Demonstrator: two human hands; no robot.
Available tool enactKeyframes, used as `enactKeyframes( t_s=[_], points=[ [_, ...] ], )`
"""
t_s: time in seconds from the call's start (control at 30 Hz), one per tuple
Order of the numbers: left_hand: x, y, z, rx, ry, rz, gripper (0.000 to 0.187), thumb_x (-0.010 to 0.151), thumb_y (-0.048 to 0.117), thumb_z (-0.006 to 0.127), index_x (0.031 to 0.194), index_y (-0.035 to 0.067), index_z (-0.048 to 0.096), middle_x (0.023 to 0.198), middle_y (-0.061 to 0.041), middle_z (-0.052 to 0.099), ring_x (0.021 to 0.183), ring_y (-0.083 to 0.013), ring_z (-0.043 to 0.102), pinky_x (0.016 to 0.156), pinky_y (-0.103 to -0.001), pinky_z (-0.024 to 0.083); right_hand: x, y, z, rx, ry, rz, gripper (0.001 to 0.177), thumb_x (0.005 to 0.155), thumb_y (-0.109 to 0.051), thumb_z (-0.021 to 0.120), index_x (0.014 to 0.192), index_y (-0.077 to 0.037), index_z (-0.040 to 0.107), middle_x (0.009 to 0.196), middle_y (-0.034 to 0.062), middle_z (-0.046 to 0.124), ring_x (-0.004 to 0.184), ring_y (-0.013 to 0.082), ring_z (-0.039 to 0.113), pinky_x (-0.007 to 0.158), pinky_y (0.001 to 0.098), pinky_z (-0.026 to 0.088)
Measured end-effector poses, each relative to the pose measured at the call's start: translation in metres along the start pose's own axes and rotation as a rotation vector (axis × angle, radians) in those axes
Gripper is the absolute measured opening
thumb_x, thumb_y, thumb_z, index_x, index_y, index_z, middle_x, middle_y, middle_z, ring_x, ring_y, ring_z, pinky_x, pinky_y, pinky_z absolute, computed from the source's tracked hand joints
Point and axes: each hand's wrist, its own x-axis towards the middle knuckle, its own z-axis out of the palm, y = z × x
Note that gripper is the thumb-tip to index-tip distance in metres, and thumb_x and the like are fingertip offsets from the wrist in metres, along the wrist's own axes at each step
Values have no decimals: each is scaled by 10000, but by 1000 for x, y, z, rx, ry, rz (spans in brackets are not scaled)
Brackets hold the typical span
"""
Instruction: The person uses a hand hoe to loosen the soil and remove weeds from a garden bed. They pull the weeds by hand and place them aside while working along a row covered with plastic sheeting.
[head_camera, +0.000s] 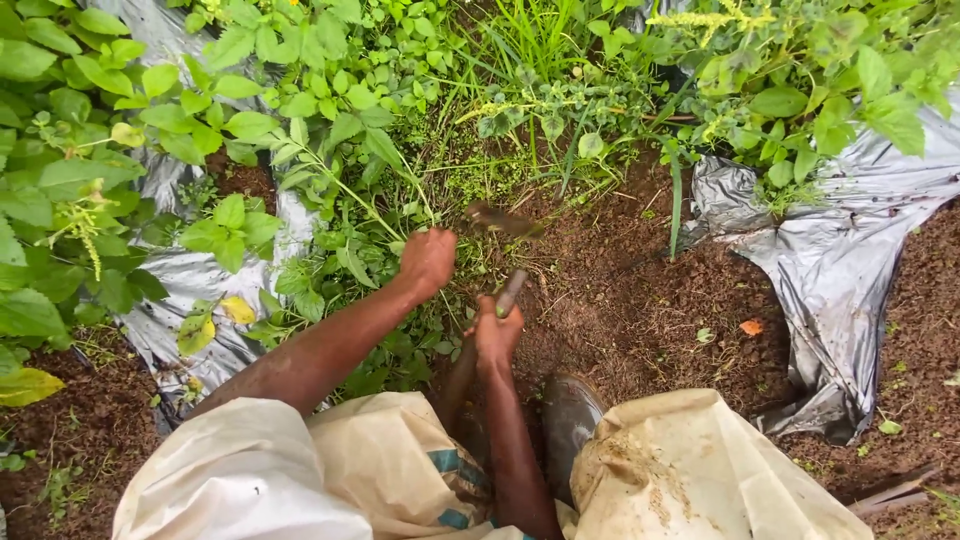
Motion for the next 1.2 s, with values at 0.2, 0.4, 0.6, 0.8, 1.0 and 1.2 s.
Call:
enactKeyframes(
  t_s=[0.2,0.4,0.6,0.8,1.0,1.2],
  points=[
    [2,-12,7,19,13,-20,225,960,-112,523,856,-67,718,706,-222,698,606,-328,733,646,-473,633,-10,12,14,16,-24,30,88,903,-99,627,909,-14,609,513,65,588,388,174,578,446,315,505],
    [8,-19,18,-165,-5,-121,253,924,-67,471,783,-3,672,654,-207,665,499,-322,671,625,-491,642,-13,-3,7,79,-2,76,114,828,-112,688,856,-27,617,529,40,577,392,126,562,398,306,535],
    [-5,-24,14,122,15,38,253,907,-95,539,773,-47,749,692,-202,717,639,-349,752,601,-481,615,-25,18,15,14,3,148,141,918,-115,629,1003,-8,596,628,64,616,467,150,590,462,294,564],
    [24,-48,40,-94,-7,-100,289,935,6,473,736,62,674,604,-159,648,445,-265,641,554,-421,625,-22,7,9,260,73,178,218,796,-119,712,896,-27,541,530,23,517,388,131,513,391,313,515],
    [-13,-30,23,195,-15,23,225,934,-40,564,802,6,741,688,-194,716,635,-301,743,631,-461,631,-51,24,16,46,9,281,225,928,-152,648,1084,-6,581,677,49,602,542,162,596,535,325,584],
    [1,-54,67,269,10,103,151,877,-22,630,829,25,765,759,-208,751,707,-336,766,652,-499,632,-34,21,17,317,167,192,71,812,-65,667,835,-54,600,497,43,554,373,147,541,372,343,543]
  ],
)
